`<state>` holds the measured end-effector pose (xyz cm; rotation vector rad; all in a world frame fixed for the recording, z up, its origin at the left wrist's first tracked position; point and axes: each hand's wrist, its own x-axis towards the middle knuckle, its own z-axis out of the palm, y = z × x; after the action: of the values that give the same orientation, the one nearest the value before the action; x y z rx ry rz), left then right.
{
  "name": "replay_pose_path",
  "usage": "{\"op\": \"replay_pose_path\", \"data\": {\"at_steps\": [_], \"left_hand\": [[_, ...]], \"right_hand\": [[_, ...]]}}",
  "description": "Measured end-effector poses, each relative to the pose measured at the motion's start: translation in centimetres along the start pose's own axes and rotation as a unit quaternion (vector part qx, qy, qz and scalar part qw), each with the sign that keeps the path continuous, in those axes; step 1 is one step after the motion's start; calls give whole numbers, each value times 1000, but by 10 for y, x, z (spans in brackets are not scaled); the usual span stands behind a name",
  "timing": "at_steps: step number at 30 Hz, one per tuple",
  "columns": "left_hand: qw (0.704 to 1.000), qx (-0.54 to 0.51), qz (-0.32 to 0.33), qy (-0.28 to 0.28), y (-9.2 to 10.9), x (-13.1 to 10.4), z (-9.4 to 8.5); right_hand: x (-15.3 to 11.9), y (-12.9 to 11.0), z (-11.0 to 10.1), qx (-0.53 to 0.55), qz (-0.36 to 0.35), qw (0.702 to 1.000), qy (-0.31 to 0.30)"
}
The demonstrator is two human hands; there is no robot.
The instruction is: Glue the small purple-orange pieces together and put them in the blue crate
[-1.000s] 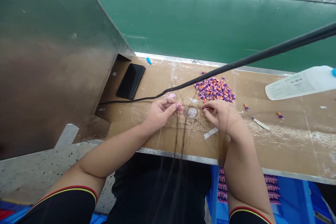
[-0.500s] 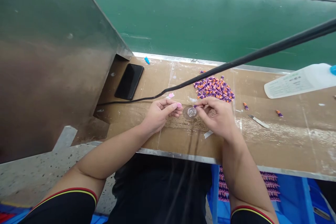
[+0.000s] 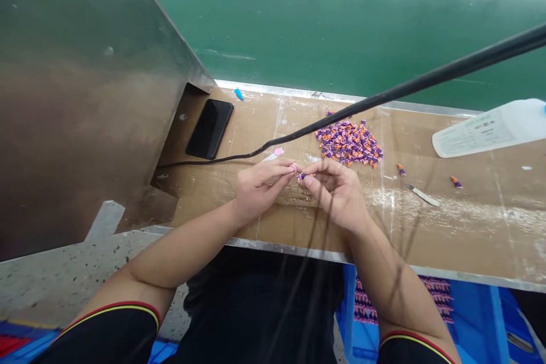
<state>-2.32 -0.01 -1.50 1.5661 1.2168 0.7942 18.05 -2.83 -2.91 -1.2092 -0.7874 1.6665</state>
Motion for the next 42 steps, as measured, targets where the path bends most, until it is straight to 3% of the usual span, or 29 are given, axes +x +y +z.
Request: {"op": "replay_pose_path", "data": {"at_steps": [3,7,12,15,17,19,21,24,28,34,42], "left_hand": [[992,57,103,-42,-5,3,-7],[983,58,155,-76,-8,7,-13],[990,11,83,-111,5,8,-13],[995,-74,32,-51,14,7,-7],[988,-143,-54,-10,15,7,-3],[970,-196,-141,13,13,7,0],[953,-223,-203,20,9,8,1],[935,-245,-254,27,4,9,2],[918,-272,-287,34,4,10,3],[923,-253,-289,19,1,8,4],[918,-259,-300,7,4,9,3]], "right_hand": [[3,2,-6,80,40,996,10],[6,3,-10,121,78,989,-16],[6,1,-8,120,94,988,-27],[3,0,-5,75,48,996,-4],[2,-2,-8,-61,-35,997,34],[4,-5,-14,-249,-147,956,47],[7,-7,-23,-386,-241,890,13],[12,-4,-34,-460,-298,835,-54],[14,3,-37,-476,-291,826,-79],[11,5,-34,-483,-262,832,-83],[11,-1,-31,-481,-296,823,-63]]}}
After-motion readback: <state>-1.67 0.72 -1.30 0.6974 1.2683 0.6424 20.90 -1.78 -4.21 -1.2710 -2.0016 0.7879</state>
